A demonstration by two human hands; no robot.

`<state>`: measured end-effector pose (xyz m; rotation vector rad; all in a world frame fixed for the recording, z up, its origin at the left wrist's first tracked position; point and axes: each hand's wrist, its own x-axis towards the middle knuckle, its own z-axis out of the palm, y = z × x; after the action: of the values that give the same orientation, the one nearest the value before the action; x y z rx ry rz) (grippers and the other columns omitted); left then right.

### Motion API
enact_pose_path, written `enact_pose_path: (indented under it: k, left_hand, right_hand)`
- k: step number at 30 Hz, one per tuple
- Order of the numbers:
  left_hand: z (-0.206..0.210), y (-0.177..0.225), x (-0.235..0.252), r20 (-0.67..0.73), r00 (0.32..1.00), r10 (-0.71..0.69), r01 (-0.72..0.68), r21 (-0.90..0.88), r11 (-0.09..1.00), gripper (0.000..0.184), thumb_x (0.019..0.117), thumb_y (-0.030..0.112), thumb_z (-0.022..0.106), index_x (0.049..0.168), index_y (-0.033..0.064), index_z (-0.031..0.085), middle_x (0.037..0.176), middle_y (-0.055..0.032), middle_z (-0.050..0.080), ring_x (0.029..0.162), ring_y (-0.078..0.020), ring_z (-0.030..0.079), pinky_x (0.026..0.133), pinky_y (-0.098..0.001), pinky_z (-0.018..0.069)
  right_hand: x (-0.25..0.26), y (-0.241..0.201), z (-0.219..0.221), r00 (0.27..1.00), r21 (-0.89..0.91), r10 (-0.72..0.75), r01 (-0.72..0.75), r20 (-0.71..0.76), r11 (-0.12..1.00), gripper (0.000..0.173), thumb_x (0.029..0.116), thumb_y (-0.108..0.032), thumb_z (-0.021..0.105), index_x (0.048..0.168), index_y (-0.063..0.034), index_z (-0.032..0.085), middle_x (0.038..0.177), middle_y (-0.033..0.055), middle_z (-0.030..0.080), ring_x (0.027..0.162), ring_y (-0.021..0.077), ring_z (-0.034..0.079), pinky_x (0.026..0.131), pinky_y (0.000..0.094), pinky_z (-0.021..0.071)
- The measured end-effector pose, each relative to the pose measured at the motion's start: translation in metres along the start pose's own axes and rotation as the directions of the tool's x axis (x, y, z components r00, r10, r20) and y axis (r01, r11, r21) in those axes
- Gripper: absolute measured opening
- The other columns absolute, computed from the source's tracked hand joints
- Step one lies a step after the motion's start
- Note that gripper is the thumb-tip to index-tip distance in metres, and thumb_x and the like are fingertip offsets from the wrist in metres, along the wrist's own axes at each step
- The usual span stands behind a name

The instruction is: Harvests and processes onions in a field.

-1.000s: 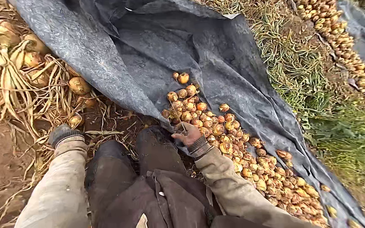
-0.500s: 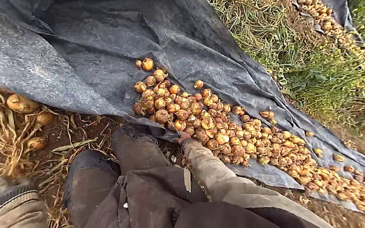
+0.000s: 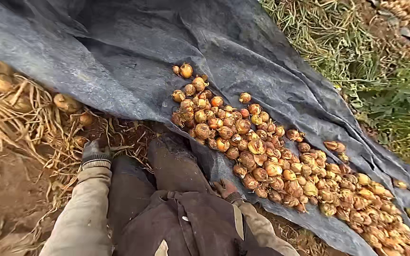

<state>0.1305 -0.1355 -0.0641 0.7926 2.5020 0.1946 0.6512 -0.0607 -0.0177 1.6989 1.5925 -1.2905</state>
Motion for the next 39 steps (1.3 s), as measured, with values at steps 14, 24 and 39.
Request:
enact_pose_path:
  k: [14,24,39]
  left_hand:
    - [-0.037,-0.068,0.065,-0.079,0.947,-0.312,0.312,-0.012,0.950,0.078,0.0749,0.027,0.087,0.145,0.0146,0.056,0.140,-0.0262,0.057,0.126,-0.0476,0.057,0.101,-0.0661,0.0492]
    - [-0.027,-0.058,0.030,-0.088,0.990,-0.111,0.113,0.017,0.993,0.029,0.1019,0.029,0.060,0.118,0.0117,0.076,0.134,-0.0191,0.065,0.128,-0.0407,0.058,0.110,-0.0609,0.0445]
    - [-0.033,-0.031,0.055,-0.059,0.934,-0.353,0.289,-0.458,0.841,0.079,0.0725,0.029,0.090,0.144,0.0245,0.056,0.134,-0.0120,0.066,0.122,-0.0335,0.064,0.102,-0.0638,0.0497]
  right_hand:
    - [-0.010,-0.130,-0.087,0.882,-0.125,-0.320,0.295,-0.347,0.947,0.032,0.0943,-0.034,0.067,0.105,-0.0038,0.067,0.085,0.0136,0.067,0.077,0.0294,0.066,0.073,0.0562,0.0536]
    - [-0.027,-0.253,-0.048,0.823,0.017,-0.558,0.560,0.108,0.828,0.034,0.0975,-0.042,0.060,0.109,-0.0100,0.063,0.075,0.0038,0.059,0.055,0.0160,0.055,0.054,0.0386,0.0515]
    - [-0.019,-0.272,-0.013,0.857,-0.188,-0.423,0.486,0.293,0.854,0.059,0.0978,-0.063,0.051,0.120,-0.0089,0.060,0.094,0.0114,0.066,0.086,0.0263,0.066,0.080,0.0505,0.0542]
